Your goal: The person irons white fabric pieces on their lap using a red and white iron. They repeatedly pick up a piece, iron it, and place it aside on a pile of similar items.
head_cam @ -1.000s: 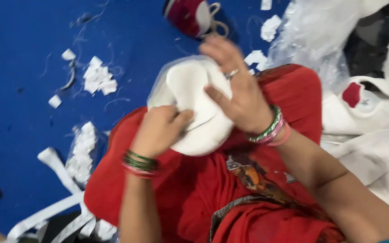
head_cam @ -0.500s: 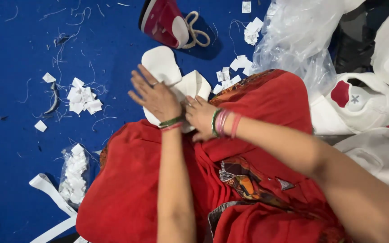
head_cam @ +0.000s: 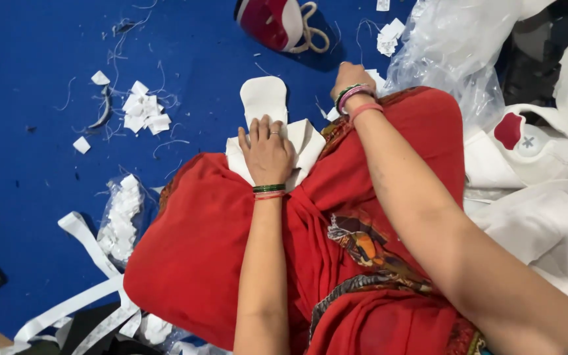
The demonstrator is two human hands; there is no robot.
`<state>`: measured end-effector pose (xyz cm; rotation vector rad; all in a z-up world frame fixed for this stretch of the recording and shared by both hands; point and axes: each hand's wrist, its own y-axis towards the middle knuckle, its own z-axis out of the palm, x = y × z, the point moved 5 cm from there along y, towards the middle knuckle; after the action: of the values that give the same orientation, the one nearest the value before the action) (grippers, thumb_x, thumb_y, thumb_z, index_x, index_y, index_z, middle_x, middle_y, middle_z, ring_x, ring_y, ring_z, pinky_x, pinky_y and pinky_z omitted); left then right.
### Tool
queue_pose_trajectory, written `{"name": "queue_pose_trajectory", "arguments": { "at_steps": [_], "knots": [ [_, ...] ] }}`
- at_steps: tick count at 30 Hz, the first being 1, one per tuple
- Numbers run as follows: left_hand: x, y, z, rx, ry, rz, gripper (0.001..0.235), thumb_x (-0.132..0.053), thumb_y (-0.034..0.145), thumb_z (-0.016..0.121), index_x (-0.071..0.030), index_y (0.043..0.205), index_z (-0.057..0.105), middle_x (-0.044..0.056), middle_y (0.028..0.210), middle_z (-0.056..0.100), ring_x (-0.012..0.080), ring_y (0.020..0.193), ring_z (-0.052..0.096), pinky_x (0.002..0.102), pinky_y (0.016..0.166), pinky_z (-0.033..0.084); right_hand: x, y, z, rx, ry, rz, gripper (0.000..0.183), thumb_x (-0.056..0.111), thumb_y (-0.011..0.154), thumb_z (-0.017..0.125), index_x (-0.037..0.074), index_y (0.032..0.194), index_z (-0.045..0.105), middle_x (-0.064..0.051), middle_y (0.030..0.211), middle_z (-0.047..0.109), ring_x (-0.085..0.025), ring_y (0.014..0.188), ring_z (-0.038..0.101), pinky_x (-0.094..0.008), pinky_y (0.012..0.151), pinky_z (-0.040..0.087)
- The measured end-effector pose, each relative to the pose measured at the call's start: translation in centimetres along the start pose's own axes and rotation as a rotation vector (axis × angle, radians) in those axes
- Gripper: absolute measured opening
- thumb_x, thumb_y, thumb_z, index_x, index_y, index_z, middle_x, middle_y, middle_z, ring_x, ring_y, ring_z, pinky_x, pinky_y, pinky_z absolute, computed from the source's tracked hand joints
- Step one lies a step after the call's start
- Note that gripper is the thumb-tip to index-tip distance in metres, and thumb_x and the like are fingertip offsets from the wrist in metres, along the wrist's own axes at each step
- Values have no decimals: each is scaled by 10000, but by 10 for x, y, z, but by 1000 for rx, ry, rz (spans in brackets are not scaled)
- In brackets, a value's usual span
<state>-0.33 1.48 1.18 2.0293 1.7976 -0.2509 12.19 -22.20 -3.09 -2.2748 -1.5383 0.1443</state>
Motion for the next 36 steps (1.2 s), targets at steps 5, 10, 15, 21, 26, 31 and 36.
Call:
{"name": "queue_pose_trajectory", "arguments": {
  "at_steps": [5,10,15,21,26,31,36],
  "knots": [
    [3,-5,3,-14,-12,-22,344,-218,892,599,-92,1192,710,142,1387,614,353,1362,477,573,1210,215,12,-12,-18,-70,355,-127,111,88,838,741,67,943,771,-169,1000,787,-309,922,745,-402,883,588],
    [-7,-2,-19,-80,-92,4,210,-176,886,630,-61,1034,725,165,1082,625,337,1141,566,516,1160,349,79,-36,-4,173,790,-492,106,19,844,704,55,937,741,-78,861,749,-175,756,722,-348,708,599],
    [-3,5,-20,-150,-141,-24,186,-172,860,627,-74,989,719,137,1012,609,322,1058,568,480,1042,403,138,-47,8,-6,590,-843,130,7,827,733,41,947,770,-118,892,726,-252,810,735,-362,752,584],
    [3,17,-7,-110,-116,-174,530,-240,997,572,-47,1489,538,120,997,604,306,988,551,454,930,409,140,-41,15,-41,589,-768,127,31,840,714,49,954,766,-132,903,729,-279,814,742,-359,763,588],
    [-2,33,-4,-7,10,-247,553,-301,999,541,-99,1513,517,121,983,625,298,950,545,446,856,399,141,-37,14,-57,598,-736,128,21,833,704,50,938,770,-132,883,714,-281,796,735,-363,746,585],
    [2,37,16,66,86,-349,554,-387,985,542,-74,1442,565,115,1029,649,298,962,547,454,865,399,142,-34,19,-12,549,-764,103,45,856,705,57,939,766,-130,884,714,-271,782,733,-363,706,577],
    [0,37,12,57,89,-356,578,-364,964,553,-76,1466,562,118,1005,641,301,947,543,461,847,395,121,-46,2,-207,732,-690,118,56,877,763,31,992,749,-102,900,716,-205,783,713,-315,699,575]
  ]
}}
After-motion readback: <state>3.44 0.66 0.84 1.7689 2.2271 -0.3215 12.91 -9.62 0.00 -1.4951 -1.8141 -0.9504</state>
